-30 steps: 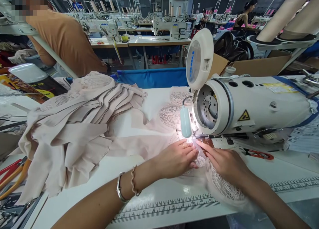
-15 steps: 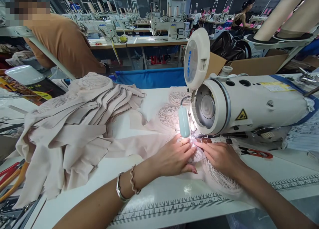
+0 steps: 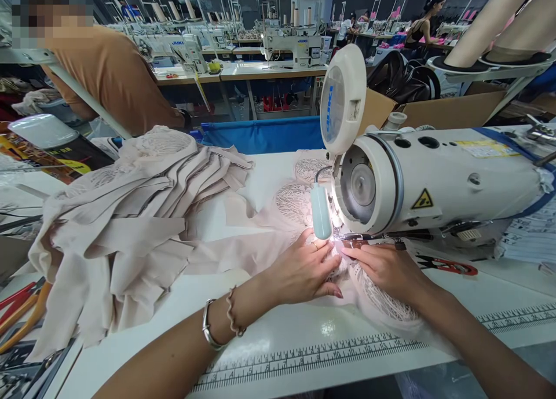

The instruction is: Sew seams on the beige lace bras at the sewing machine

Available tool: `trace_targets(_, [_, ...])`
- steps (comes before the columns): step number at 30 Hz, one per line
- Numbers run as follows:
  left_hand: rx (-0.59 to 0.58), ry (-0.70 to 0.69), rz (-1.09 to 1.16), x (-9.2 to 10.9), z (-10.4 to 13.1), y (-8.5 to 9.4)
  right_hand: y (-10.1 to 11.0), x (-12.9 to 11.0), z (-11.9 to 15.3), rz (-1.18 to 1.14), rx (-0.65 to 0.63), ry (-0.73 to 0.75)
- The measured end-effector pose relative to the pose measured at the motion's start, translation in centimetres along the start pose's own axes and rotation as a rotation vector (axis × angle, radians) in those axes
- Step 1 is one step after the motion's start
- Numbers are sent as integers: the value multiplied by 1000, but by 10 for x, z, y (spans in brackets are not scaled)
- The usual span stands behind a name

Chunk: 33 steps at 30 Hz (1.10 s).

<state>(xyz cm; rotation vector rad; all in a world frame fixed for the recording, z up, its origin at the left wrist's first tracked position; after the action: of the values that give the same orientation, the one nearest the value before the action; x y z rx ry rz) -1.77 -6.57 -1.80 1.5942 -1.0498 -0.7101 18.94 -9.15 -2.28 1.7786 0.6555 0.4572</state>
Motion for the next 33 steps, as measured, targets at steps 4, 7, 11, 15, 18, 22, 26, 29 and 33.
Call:
trace_targets(4, [-19,32,1,0,-1,0,0,1,-2,20,-25,-15])
trace_targets(7, [-44,39,39,-1,-1,1,2,2,-4,20,-20,-4])
trace_targets(11, [-46,42,77,-5,-2,2,4,2,-3,4,-17,17])
trace_targets(15, [-33,65,53,-5,-2,0,6,3,-1,47,-77,-12])
trace_targets(18, [-32,62,48,-1,-2,-2,9,4,4,142,-105,-106])
trace_targets(22, [-36,57,68,1,-2,-2,11,2,19,121,-88,-121])
trace_targets(26, [-15,49,59,1,-1,-1,11,-6,27,24,9,40])
trace_targets(29, [-2,35,61,3,0,0,13,-10,25,-5,41,137])
trace_targets(33, [-16,37,86,4,0,0,14,-8,20,-20,57,134])
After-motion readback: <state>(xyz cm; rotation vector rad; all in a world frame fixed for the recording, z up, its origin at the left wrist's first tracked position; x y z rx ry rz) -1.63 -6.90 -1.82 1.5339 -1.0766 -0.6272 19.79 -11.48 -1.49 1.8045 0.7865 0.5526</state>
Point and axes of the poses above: each hand's wrist, its own z-axis away from the middle knuckle, its own y-axis out of the back of the hand, x = y × z, the point moved 3 cm from there along -z, towards the middle knuckle, and after that the axes turned 6 degrees about y, right-handed, at the moved point
